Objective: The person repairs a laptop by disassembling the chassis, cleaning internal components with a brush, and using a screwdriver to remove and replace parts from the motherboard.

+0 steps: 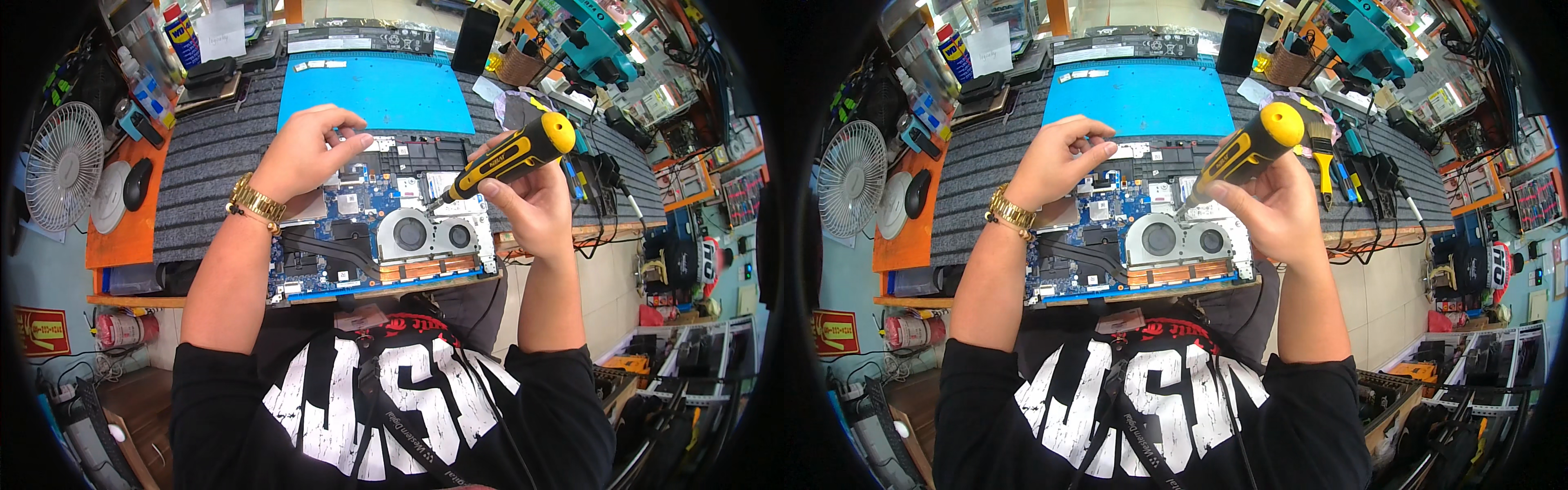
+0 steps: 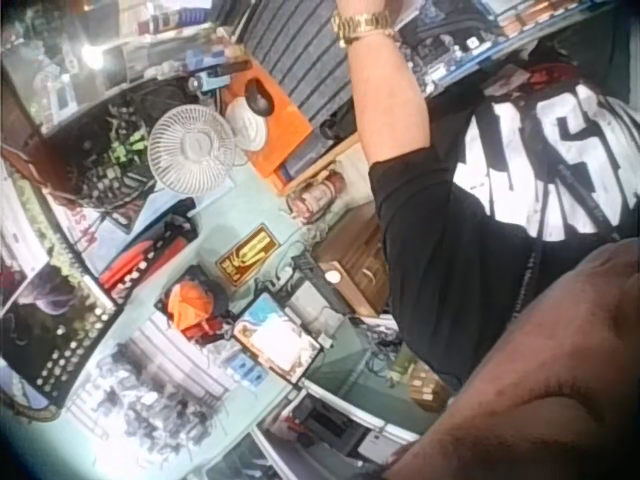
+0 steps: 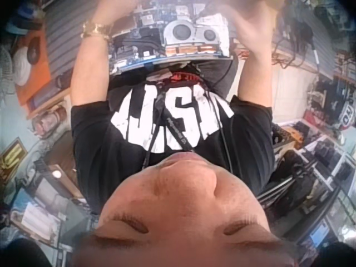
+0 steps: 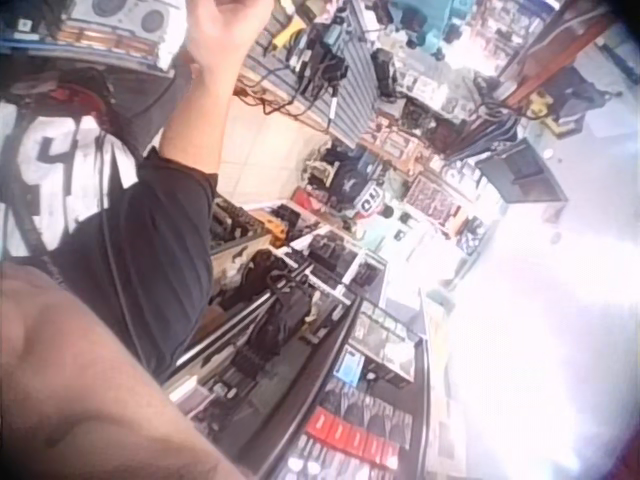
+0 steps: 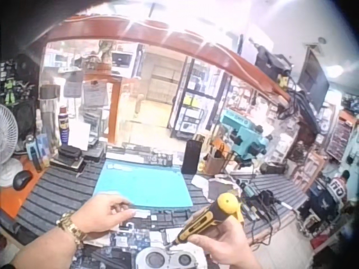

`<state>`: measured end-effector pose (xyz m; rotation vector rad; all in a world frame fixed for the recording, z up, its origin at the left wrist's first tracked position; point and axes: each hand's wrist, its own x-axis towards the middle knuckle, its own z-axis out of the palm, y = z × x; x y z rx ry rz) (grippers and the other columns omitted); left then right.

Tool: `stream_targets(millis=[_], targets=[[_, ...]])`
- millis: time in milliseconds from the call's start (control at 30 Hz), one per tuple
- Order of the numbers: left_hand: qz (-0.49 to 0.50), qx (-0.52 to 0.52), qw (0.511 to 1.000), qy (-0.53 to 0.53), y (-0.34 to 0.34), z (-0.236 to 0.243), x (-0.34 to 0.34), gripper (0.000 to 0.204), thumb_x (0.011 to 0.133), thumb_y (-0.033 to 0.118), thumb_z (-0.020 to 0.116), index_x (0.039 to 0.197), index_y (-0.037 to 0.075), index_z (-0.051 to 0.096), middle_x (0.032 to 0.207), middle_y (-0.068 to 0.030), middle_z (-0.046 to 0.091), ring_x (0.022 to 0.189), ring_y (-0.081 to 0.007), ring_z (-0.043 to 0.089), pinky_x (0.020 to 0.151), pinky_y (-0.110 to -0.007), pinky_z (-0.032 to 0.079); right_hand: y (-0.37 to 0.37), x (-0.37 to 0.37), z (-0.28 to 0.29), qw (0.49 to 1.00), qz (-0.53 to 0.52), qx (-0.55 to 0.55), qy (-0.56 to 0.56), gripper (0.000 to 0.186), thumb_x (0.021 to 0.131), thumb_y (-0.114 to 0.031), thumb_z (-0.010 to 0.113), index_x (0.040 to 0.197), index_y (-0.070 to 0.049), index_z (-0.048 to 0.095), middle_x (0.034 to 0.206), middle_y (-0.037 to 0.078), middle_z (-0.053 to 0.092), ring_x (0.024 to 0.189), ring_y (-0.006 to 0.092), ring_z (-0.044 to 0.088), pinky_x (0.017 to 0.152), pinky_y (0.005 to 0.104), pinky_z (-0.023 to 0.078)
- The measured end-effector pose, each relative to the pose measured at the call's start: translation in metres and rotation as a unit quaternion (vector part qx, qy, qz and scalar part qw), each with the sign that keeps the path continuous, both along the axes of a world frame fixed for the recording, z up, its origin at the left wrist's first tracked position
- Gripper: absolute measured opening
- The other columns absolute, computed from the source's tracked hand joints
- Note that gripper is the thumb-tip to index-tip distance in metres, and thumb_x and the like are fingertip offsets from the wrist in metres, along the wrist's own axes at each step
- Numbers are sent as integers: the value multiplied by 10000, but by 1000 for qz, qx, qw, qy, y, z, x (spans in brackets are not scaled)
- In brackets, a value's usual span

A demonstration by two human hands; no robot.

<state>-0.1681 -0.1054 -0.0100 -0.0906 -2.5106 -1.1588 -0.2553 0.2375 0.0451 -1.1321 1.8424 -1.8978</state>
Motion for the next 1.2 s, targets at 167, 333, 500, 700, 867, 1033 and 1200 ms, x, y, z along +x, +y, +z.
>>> stream_targets(millis=[167, 333, 500, 700, 867, 1033, 1200], targets=[[0, -6, 1000, 1, 0, 2, 1, 338, 1040, 292, 861, 1237, 19, 853, 1027, -69, 801, 844, -129, 675, 800, -296, 584, -2, 1, 0, 1000, 5, 17, -2, 569, 999, 66, 817, 1502, 39, 552, 1389, 183, 713, 1319, 294, 731, 1161, 476, 599], [-1, -9, 1000, 4, 1, 1, 1, 342, 1040, 292, 862, 1240, 15, 853, 1017, -71, 797, 839, -132, 671, 792, -299, 581, -3, 1, 2, 999, 6, 43, 4, 559, 1001, 42, 829, 1490, 42, 558, 1361, 178, 725, 1310, 285, 733, 1162, 470, 597], [-2, -13, 1000, 7, 1, 2, 0, 338, 1039, 292, 860, 1229, 13, 853, 1000, -68, 791, 834, -131, 664, 786, -301, 574, -4, 2, 1, 999, 8, 32, -6, 565, 1000, 32, 838, 1491, 38, 558, 1377, 174, 716, 1315, 286, 731, 1162, 474, 598], [-1, -21, 1000, 7, -1, -1, 0, 339, 1038, 295, 860, 1230, 16, 855, 994, -67, 792, 825, -128, 661, 780, -303, 573, -3, 0, -2, 1000, 11, 27, -12, 589, 992, 32, 851, 1498, 35, 551, 1384, 168, 707, 1330, 293, 728, 1162, 477, 602], [-5, -7, 1000, 1, 2, 2, 0, 337, 1037, 291, 861, 1231, 15, 855, 995, -67, 793, 823, -128, 661, 780, -302, 573, -5, 4, -2, 999, 1, 27, -17, 585, 982, 39, 855, 1486, 31, 559, 1381, 169, 710, 1324, 290, 732, 1158, 471, 609], [3, -16, 1000, -2, 2, 1, 1, 332, 1038, 288, 858, 1228, 15, 856, 995, -74, 793, 822, -133, 665, 780, -302, 574, -5, 6, -4, 998, 23, 53, 40, 547, 952, 61, 850, 1435, 28, 595, 1336, 173, 738, 1263, 277, 767, 1089, 444, 653], [-3, -16, 1000, -3, 2, 0, 0, 330, 1038, 284, 858, 1222, 10, 855, 996, -82, 795, 831, -141, 680, 781, -305, 577, -8, 5, -3, 994, 28, 74, 69, 549, 942, 49, 864, 1426, 28, 604, 1331, 177, 744, 1239, 278, 779, 1064, 443, 665]])
